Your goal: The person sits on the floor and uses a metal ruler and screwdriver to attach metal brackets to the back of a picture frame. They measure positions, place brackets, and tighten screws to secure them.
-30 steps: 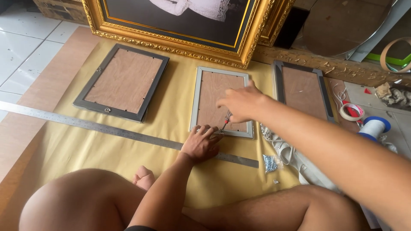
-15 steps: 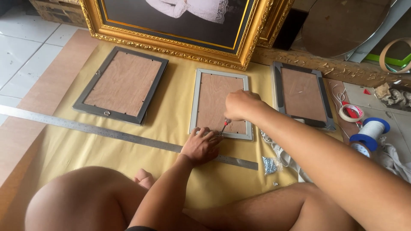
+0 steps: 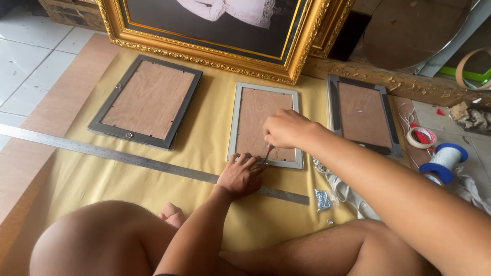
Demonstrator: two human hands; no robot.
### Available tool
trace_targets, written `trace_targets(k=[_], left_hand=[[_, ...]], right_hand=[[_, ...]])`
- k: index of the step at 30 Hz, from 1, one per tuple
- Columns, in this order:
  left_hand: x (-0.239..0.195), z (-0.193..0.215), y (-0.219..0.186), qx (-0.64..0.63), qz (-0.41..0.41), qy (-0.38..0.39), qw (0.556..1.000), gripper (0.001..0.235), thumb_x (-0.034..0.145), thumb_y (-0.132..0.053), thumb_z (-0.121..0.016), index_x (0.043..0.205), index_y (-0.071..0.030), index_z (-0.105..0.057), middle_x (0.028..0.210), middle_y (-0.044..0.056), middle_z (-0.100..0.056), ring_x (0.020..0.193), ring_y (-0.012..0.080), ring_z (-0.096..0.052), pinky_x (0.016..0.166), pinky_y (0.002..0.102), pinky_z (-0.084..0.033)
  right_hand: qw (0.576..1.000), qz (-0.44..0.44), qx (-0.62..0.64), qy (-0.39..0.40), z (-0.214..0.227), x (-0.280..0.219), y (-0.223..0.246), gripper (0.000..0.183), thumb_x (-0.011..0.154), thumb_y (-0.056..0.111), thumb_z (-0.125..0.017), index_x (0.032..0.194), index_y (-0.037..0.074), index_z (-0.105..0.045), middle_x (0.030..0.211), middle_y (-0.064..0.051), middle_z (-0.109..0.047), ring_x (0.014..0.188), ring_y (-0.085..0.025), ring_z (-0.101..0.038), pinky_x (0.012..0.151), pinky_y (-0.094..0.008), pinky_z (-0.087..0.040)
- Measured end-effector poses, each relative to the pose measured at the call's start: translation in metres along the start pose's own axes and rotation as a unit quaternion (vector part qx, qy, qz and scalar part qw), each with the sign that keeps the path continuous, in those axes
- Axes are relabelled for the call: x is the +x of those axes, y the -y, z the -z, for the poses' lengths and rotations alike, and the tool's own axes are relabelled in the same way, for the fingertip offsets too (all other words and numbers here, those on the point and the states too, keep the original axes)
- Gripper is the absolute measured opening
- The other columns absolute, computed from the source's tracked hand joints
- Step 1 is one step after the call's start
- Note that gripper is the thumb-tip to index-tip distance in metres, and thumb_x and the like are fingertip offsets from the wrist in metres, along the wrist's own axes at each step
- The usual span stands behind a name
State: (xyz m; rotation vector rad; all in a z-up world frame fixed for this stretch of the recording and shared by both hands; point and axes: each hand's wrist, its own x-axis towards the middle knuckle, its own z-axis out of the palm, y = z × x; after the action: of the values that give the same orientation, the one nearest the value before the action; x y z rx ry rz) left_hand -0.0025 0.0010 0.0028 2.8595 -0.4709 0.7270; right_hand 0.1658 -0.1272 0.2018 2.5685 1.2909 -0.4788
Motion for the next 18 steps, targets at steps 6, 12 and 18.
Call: trace_targets(k=[6,12,18], left_hand=[[0.002,-0.004,-0.001,0.000,0.003,0.006,1.000,0.042,0.093,-0.047,-0.068,0.133,-0.035,-0.075,0.138,-0.004,-0.060,0.133,0.0234,-0.050,0.111,0.051,-0.043],[0.001,0.000,-0.003,0.004,0.006,0.044,0.999,0.049,0.097,-0.046,-0.063,0.145,-0.037,-0.070,0.144,-0.004,-0.063,0.136,0.0242,-0.050,0.112,0.051,-0.043],[0.005,0.003,-0.005,0.019,0.007,0.067,0.998,0.050,0.097,-0.046,-0.062,0.145,-0.037,-0.070,0.144,-0.006,-0.061,0.134,0.0245,-0.049,0.112,0.051,-0.043]], right_hand=[[0.991,-0.127,-0.006,0.033,0.030,-0.021,-0.002,0.042,0.091,0.045,-0.067,0.116,0.021,-0.089,0.116,-0.014,-0.087,0.118,-0.042,-0.082,0.094,-0.069,-0.063],[0.939,0.210,-0.262,-0.075,0.039,-0.045,-0.006,0.022,0.099,0.029,-0.078,0.100,0.049,-0.087,0.093,0.009,-0.082,0.102,-0.023,-0.072,0.104,-0.056,-0.041],[0.993,0.107,-0.038,-0.020,0.009,-0.018,-0.015,0.014,0.100,0.035,-0.078,0.102,0.033,-0.092,0.102,-0.010,-0.089,0.105,-0.039,-0.083,0.100,-0.055,-0.062]])
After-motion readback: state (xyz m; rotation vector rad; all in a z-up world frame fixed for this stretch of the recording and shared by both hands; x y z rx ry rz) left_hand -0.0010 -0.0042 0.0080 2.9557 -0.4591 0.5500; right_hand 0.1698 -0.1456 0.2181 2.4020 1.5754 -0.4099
